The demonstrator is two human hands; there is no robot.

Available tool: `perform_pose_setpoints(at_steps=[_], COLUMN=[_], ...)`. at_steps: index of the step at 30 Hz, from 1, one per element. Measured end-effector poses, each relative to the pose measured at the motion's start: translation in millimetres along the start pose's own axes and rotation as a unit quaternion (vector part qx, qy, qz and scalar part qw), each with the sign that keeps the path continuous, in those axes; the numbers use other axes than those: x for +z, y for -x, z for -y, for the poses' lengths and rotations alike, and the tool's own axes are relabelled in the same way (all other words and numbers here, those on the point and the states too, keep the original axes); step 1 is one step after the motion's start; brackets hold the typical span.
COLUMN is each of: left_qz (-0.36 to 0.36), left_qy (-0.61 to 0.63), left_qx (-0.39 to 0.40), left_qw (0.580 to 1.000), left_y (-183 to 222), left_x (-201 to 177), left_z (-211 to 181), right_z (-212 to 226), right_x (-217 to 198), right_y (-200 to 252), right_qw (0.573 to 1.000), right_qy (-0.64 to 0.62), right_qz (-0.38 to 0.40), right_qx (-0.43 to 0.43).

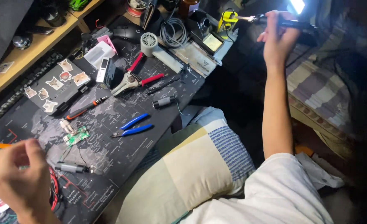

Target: Repairing a circuit board by testing components with a multimeter and soldering connections

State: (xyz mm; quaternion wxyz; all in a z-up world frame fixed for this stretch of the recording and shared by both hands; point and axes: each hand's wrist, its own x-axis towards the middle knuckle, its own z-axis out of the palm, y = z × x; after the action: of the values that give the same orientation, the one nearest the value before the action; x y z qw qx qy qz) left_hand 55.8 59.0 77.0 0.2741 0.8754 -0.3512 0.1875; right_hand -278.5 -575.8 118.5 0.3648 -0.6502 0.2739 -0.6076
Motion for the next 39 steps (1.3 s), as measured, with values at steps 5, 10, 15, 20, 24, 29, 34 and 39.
perform_pose_setpoints(at_steps=[5, 10, 15, 20, 24, 29, 34, 39], left_qz=[-0.044, -0.09, -0.099, -0.073, 0.003, 0.125, 0.138, 0.121], left_qy=[0.022, 0.111, 0.128, 0.165, 0.177, 0.151, 0.117, 0.179], left_qx=[-0.013, -0.046, -0.065, -0.07, -0.058, -0.115, -0.188, -0.181], left_qw=[0.999, 0.989, 0.985, 0.981, 0.982, 0.974, 0.965, 0.959], left_y=[-9.9, -10.9, -16.6, -24.6, -25.0, -20.9, -30.8, -34.7], left_x=[15.3, 25.0, 18.0, 12.3, 26.2, 61.6, 75.5, 70.7], left_z=[27.8, 53.5, 46.3, 21.3, 11.2, 15.4, 18.7, 10.8], right_z=[-24.8, -98.3, -146.4, -144.1, -142.0, -94.4, 24.3, 112.4], right_x=[28.2, 63.6, 88.1, 97.0, 88.1, 80.7, 126.8, 232.8], right_y=[3.3, -1.5, -12.3, -7.5, 13.3, 74.6, 140.2, 158.2], right_qw=[0.988, 0.987, 0.978, 0.966, 0.963, 0.966, 0.937, 0.853], right_qy=[0.081, 0.049, 0.097, 0.098, 0.043, 0.019, 0.081, 0.106], right_qz=[0.108, 0.154, 0.182, 0.239, 0.249, 0.208, 0.325, 0.47], right_qx=[-0.07, -0.004, 0.043, 0.006, 0.095, 0.153, 0.104, -0.2])
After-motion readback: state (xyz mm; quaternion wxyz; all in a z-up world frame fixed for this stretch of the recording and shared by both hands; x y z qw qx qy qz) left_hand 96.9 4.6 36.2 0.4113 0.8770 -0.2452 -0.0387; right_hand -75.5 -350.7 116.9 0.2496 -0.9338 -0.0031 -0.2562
